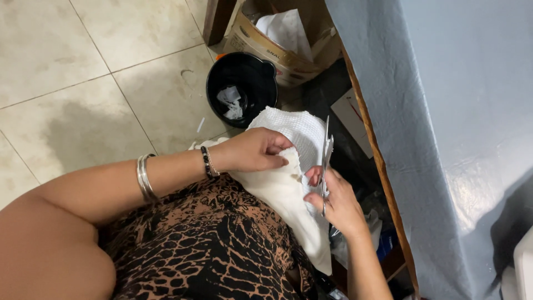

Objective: Cutting fabric and stuffing it into a white pillowcase at a workbench

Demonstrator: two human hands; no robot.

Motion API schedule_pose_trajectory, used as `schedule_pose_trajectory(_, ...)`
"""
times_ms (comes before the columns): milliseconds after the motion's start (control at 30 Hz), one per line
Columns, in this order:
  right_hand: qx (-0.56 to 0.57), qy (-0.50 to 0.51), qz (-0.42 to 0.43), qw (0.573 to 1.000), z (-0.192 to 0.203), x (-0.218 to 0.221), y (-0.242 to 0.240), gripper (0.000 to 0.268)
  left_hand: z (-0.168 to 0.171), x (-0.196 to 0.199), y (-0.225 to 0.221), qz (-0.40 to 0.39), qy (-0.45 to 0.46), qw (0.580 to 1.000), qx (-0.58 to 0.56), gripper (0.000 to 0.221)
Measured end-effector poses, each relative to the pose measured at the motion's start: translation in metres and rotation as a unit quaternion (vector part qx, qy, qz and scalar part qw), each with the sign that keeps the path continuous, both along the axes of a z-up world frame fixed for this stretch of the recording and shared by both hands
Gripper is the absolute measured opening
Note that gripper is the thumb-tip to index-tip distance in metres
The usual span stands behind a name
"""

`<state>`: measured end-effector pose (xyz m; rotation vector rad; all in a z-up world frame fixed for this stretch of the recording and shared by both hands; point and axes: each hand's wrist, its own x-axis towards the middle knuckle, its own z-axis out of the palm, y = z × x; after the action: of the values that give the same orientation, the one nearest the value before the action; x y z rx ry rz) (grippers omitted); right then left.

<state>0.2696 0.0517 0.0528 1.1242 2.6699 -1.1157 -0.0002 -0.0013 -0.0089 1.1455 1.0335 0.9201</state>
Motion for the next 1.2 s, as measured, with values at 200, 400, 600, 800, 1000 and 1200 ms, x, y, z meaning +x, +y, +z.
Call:
schedule_pose_trajectory(200,0.024,0.137,-0.170,0.976,-0.007,-0.040,-0.018,0.038,-0.028,0.004,0.000,-0.013,-0.116,0.993,-0.035,0.063)
schedule_pose_trajectory(400,0.000,0.188,-0.307,0.933,-0.010,-0.053,-0.031,0.028,-0.008,-0.016,-0.002,-0.057,0.019,0.998,0.024,0.070)
schedule_pose_trajectory(600,0.094,0.162,-0.316,0.930,0.047,-0.043,-0.070,0.019,-0.026,-0.018,-0.006,-0.184,0.248,0.941,0.138,0.051)
schedule_pose_trajectory(800,0.235,0.165,-0.411,0.865,0.105,-0.015,-0.098,0.016,0.001,-0.015,0.011,-0.164,0.255,0.906,0.294,0.031)
schedule_pose_trajectory(1000,0.365,0.266,-0.482,0.751,0.155,0.001,-0.099,0.022,0.058,0.025,0.027,0.034,0.282,0.862,0.421,0.038)
schedule_pose_trajectory(1200,0.530,0.201,-0.401,0.720,0.216,0.023,-0.089,0.055,0.108,0.045,0.049,-0.033,0.160,0.894,0.418,0.067)
